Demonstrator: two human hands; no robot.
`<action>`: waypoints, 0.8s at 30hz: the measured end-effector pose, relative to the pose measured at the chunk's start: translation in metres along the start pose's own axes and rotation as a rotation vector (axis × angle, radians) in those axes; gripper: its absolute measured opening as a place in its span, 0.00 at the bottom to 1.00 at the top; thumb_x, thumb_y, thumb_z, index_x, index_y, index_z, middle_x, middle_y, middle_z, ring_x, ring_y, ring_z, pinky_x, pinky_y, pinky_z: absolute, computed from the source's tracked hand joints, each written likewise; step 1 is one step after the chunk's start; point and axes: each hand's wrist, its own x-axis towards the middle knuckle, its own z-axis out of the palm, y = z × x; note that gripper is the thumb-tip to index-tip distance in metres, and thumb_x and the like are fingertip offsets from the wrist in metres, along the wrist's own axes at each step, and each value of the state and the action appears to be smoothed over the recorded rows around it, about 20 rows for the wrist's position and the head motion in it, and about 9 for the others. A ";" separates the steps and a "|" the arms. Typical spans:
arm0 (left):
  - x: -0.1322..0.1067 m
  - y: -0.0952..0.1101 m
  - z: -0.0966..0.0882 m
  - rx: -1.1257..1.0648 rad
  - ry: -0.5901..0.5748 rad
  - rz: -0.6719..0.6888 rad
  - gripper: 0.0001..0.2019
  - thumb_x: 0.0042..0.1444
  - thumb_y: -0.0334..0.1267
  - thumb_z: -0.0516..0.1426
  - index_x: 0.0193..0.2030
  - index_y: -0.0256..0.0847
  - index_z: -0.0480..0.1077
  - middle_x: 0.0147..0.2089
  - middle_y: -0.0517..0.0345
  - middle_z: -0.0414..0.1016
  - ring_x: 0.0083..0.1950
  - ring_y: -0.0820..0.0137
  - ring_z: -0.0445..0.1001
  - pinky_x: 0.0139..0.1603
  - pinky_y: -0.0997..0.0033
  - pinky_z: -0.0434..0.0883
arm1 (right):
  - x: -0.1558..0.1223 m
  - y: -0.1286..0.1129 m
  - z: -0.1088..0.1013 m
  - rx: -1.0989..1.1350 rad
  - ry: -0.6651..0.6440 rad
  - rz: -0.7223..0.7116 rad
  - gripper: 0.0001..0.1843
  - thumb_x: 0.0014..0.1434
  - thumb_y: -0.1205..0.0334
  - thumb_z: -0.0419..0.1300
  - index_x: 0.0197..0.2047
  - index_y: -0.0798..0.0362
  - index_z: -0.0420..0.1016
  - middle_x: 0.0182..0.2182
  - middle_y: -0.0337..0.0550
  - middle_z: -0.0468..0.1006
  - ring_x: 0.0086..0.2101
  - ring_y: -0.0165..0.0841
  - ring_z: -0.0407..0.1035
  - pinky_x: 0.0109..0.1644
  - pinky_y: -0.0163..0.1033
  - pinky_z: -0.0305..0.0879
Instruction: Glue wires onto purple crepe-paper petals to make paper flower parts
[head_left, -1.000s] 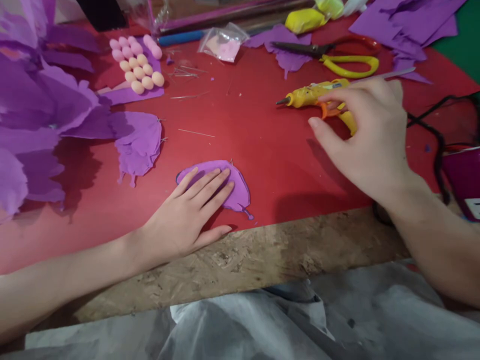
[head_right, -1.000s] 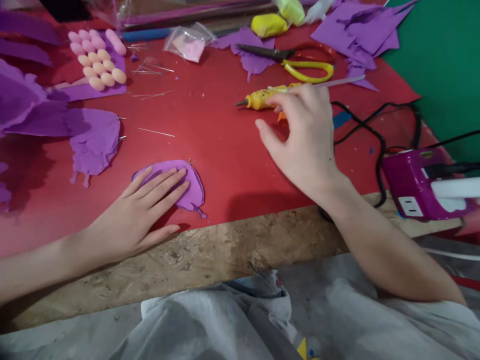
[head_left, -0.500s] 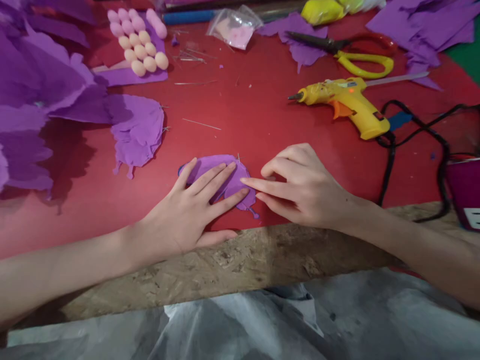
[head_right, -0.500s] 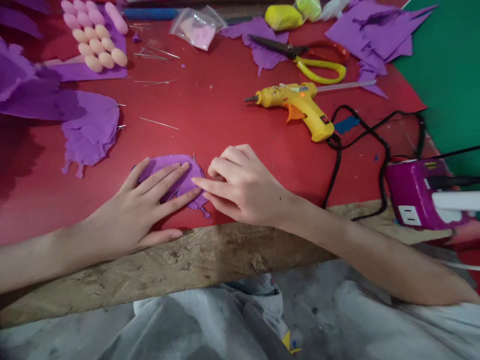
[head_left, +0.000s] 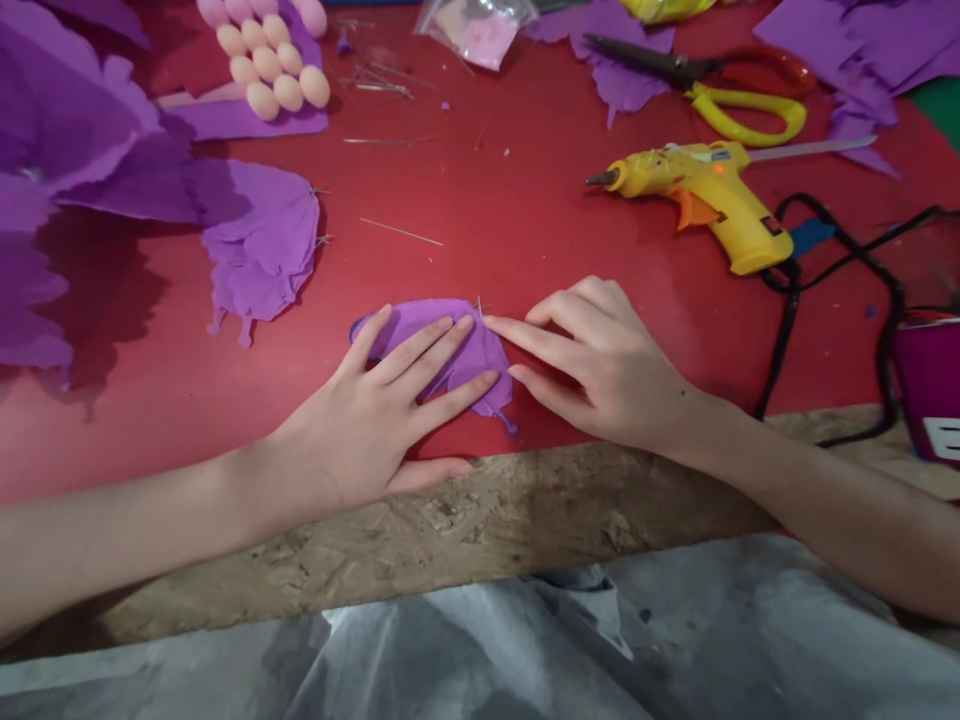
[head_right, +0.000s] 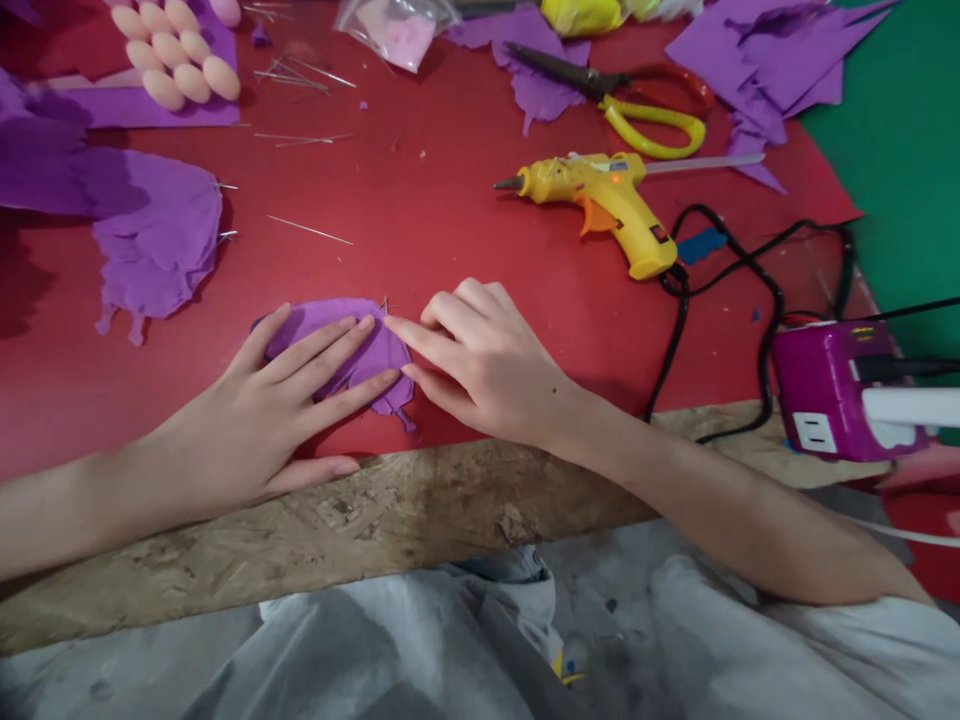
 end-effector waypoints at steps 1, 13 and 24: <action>0.000 0.000 0.000 -0.005 0.001 0.000 0.28 0.71 0.50 0.34 0.67 0.37 0.58 0.69 0.32 0.61 0.68 0.50 0.65 0.64 0.38 0.63 | 0.000 0.000 -0.001 -0.007 0.004 -0.011 0.19 0.70 0.60 0.47 0.55 0.61 0.73 0.35 0.47 0.70 0.37 0.32 0.58 0.41 0.38 0.55; -0.001 0.000 0.001 -0.006 -0.002 0.007 0.27 0.71 0.50 0.36 0.68 0.39 0.58 0.69 0.32 0.61 0.68 0.51 0.66 0.64 0.39 0.63 | -0.002 -0.001 0.001 -0.060 -0.126 0.009 0.24 0.71 0.57 0.43 0.63 0.57 0.67 0.38 0.49 0.68 0.40 0.34 0.58 0.44 0.41 0.57; -0.001 0.000 0.002 0.012 0.029 -0.012 0.28 0.70 0.54 0.41 0.68 0.41 0.58 0.68 0.32 0.63 0.68 0.50 0.66 0.64 0.42 0.65 | -0.002 -0.001 0.002 0.031 -0.127 0.063 0.31 0.72 0.51 0.41 0.69 0.63 0.57 0.42 0.51 0.67 0.42 0.36 0.58 0.46 0.43 0.59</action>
